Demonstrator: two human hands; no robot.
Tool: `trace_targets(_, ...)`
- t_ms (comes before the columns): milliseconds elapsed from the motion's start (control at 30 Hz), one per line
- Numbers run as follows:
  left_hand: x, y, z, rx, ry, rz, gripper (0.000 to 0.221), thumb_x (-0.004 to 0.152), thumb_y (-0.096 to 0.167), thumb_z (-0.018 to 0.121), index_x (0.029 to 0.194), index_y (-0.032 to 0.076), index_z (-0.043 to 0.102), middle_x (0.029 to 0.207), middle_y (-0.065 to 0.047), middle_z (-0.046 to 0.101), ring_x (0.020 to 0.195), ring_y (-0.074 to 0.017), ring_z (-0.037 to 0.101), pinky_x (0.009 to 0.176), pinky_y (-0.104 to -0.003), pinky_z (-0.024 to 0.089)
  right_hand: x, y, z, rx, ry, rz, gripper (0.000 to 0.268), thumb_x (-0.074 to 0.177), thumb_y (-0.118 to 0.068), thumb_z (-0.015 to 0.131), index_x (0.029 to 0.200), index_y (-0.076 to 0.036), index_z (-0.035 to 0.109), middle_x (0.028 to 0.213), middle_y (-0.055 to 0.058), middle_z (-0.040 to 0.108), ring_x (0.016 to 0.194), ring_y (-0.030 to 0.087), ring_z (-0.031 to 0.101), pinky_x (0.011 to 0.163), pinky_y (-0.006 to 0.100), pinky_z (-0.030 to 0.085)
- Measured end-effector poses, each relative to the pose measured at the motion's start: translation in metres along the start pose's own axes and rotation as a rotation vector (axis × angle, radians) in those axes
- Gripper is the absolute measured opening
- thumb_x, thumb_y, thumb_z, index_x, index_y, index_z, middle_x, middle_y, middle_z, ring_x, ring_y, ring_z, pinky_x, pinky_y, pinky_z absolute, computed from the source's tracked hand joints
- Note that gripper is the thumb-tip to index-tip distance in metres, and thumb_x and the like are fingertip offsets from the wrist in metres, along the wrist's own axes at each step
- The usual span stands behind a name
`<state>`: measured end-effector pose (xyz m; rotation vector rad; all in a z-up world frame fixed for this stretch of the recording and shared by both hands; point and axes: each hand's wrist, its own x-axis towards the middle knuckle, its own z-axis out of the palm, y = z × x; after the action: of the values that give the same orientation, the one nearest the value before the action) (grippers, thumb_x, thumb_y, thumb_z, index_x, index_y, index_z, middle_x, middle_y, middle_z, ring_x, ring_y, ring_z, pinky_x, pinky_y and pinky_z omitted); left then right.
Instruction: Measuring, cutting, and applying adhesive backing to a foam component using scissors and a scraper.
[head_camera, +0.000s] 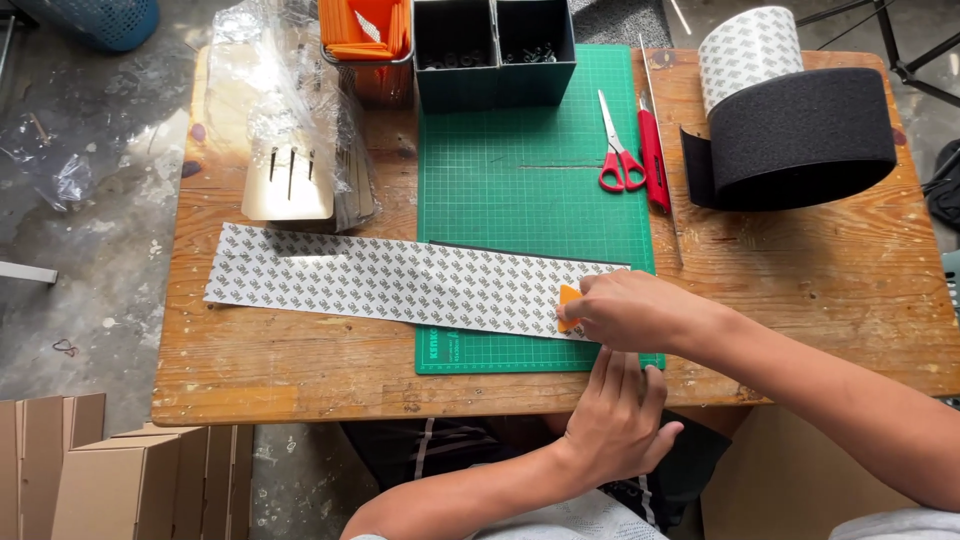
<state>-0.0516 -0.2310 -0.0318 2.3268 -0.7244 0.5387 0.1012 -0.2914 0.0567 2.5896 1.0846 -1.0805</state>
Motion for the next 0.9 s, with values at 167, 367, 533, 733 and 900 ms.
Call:
trace_targets(167,-0.004,0.003,0.004,0.004,-0.018,-0.027,0.058,0.091,0.037,0.059,0.119,-0.012,0.051,0.124,-0.045,0.048,0.113,-0.059,0.048,0.107,-0.065,0.039,0.018,-0.015,-0.013,0.014,0.038,-0.092,0.026,0.092,-0.018,0.057,0.115,-0.023,0.069,0.085,0.005,0.061,0.073,0.031,0.061,0.053,0.046,0.04)
trace_targets(367,-0.006,0.003,0.004,0.061,-0.015,-0.019,0.052,0.092,0.036,0.057,0.115,-0.01,0.053,0.127,-0.046,0.053,0.122,-0.0578,0.052,0.116,-0.063,0.036,0.039,-0.039,-0.027,0.04,0.101,-0.181,0.026,0.09,-0.015,0.058,0.11,-0.02,0.072,0.086,0.011,0.068,0.073,0.034,0.064,0.058,0.047,0.045)
trace_targets(533,-0.004,0.005,-0.002,0.097,0.017,-0.024,0.053,0.089,0.036,0.06,0.115,-0.01,0.056,0.123,-0.045,0.057,0.119,-0.0558,0.056,0.115,-0.062,0.04,0.066,-0.055,-0.027,0.004,0.124,-0.231,0.031,0.089,-0.009,0.053,0.112,-0.016,0.072,0.082,0.014,0.068,0.073,0.036,0.063,0.055,0.047,0.044)
trace_targets(733,-0.003,0.002,-0.006,0.085,0.018,-0.011,0.051,0.092,0.034,0.055,0.115,-0.011,0.056,0.12,-0.045,0.057,0.118,-0.0562,0.056,0.115,-0.062,0.041,0.081,-0.084,-0.051,0.065,0.118,-0.213,0.029,0.089,-0.009,0.055,0.112,-0.012,0.073,0.091,0.013,0.072,0.08,0.035,0.066,0.06,0.045,0.048)
trace_targets(900,-0.005,0.002,-0.007,0.095,0.018,-0.011,0.05,0.09,0.033,0.058,0.115,-0.011,0.055,0.118,-0.042,0.058,0.115,-0.0549,0.057,0.114,-0.062,0.042,0.1,-0.095,-0.059,0.005,0.149,-0.242,0.023,0.083,-0.001,0.048,0.089,-0.006,0.069,0.077,0.011,0.067,0.067,0.03,0.06,0.053,0.044,0.044)
